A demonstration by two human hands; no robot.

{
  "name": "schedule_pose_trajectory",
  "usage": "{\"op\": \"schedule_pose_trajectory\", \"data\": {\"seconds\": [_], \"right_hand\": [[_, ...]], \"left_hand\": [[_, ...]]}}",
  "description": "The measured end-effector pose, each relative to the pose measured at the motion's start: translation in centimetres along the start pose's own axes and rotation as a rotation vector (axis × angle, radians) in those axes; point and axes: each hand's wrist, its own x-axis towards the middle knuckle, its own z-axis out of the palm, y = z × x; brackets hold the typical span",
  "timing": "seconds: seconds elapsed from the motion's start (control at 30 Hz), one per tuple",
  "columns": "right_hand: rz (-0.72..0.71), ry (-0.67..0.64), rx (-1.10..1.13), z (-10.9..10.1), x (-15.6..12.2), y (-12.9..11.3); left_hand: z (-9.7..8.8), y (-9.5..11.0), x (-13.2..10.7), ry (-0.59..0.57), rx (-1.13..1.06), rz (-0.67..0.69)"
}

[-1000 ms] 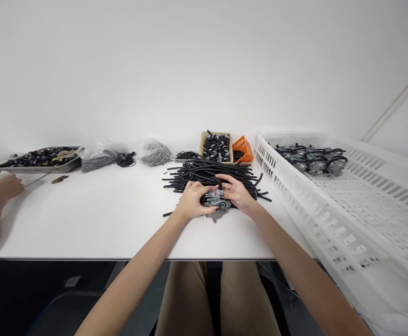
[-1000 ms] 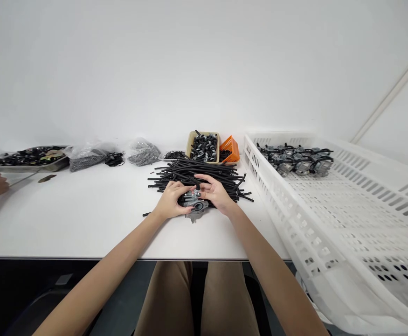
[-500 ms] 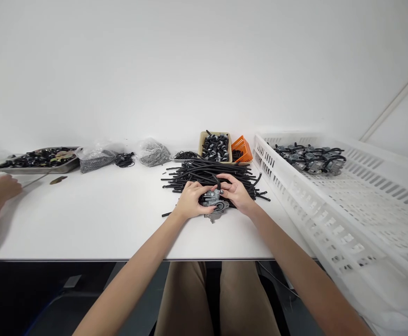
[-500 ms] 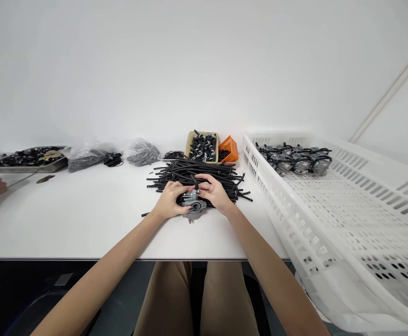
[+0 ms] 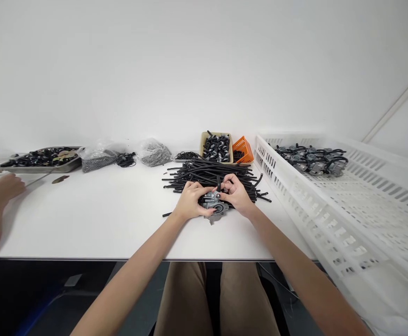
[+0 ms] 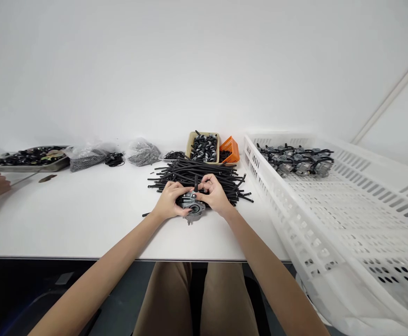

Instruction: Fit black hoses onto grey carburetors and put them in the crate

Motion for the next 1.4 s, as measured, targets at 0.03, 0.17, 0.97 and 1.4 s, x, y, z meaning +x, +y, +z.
{"op": "schedule_pose_trajectory", "data": {"seconds": [0.03,0.17,0.97,1.4], "right_hand": [[-0.002,-0.003,0.004,0.0,0.0,0.0],[0.003,-0.020,0.005,0.0,0.0,0.0],[0.048,-0.160,0.162,-0.3,-0.2,-0.8],[0.047,-0.019,0.209,-0.6,0.2,-0.8]], "left_hand": [[0.0,0.0,0.0,0.002,0.000,0.004],[0.0,0.0,0.0,0.006,0.002,0.016],[0.0,0.2,0.2,-0.014,0.009,-0.006],[0.0,0.5,0.3,-0.013,0.012,-0.040]]}}
